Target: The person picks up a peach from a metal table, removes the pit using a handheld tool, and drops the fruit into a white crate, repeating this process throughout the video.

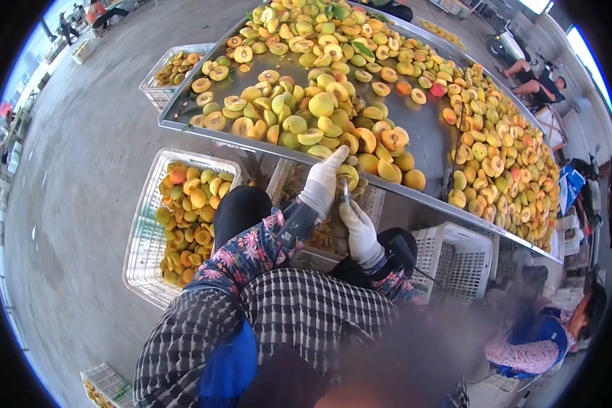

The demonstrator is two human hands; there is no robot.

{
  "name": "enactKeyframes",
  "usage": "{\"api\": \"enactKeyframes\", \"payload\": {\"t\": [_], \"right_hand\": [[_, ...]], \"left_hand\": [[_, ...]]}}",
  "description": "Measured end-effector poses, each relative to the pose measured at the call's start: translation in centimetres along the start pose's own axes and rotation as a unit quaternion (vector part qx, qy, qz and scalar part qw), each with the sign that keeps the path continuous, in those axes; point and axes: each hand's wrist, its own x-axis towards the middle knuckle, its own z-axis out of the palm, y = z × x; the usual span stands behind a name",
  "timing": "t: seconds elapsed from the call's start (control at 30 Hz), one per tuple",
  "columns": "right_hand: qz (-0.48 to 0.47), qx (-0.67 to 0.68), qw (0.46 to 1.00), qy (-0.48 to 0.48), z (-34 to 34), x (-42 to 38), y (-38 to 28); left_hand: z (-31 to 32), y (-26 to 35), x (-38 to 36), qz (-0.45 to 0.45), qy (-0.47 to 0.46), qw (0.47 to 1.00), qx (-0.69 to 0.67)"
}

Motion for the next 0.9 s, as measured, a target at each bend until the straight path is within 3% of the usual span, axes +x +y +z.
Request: {"api": "enactKeyframes", "payload": {"t": [0.03, 0.13, 0.2, 0.33, 0.37, 0.47, 0.57, 0.83, 0.9], "right_hand": [[-0.034, -0.034, 0.999, 0.006, -0.1, 0.1, 0.7], [-0.008, -0.029, 1.0, 0.009, 0.4, -0.2, -0.1], [0.13, 0.107, 0.986, -0.016, 1.3, -1.6, -2.8], [0.197, 0.327, 0.917, -0.118, -0.8, -1.4, -1.8], [0.195, 0.322, 0.92, -0.112, -0.8, -1.7, -1.9], [0.19, 0.313, 0.925, -0.099, -0.9, -2.5, -2.2], [0.183, 0.315, 0.926, -0.102, -1.1, -2.7, -2.0], [0.132, 0.302, 0.941, -0.081, -1.0, -2.3, -1.0], [0.113, 0.287, 0.943, -0.123, -0.3, -3.0, -1.9]], "left_hand": [[0.3, -0.1, 0.0, 0.019, 0.024, 0.999, 0.028], [0.8, -0.3, 0.1, 0.09, 0.043, 0.987, 0.124], [0.0, -1.1, 1.0, 0.158, 0.007, 0.969, 0.189], [0.7, -0.5, 0.6, 0.048, -0.038, 0.98, 0.192], [0.5, -0.3, 0.9, 0.035, -0.084, 0.976, 0.198], [0.2, -0.1, 0.8, -0.034, -0.131, 0.976, 0.172], [-0.1, -0.5, 0.9, -0.049, -0.15, 0.976, 0.148], [1.4, -1.8, 0.9, -0.053, -0.009, 0.998, 0.019], [0.4, -2.1, 1.7, -0.052, 0.001, 0.998, -0.044]]}}
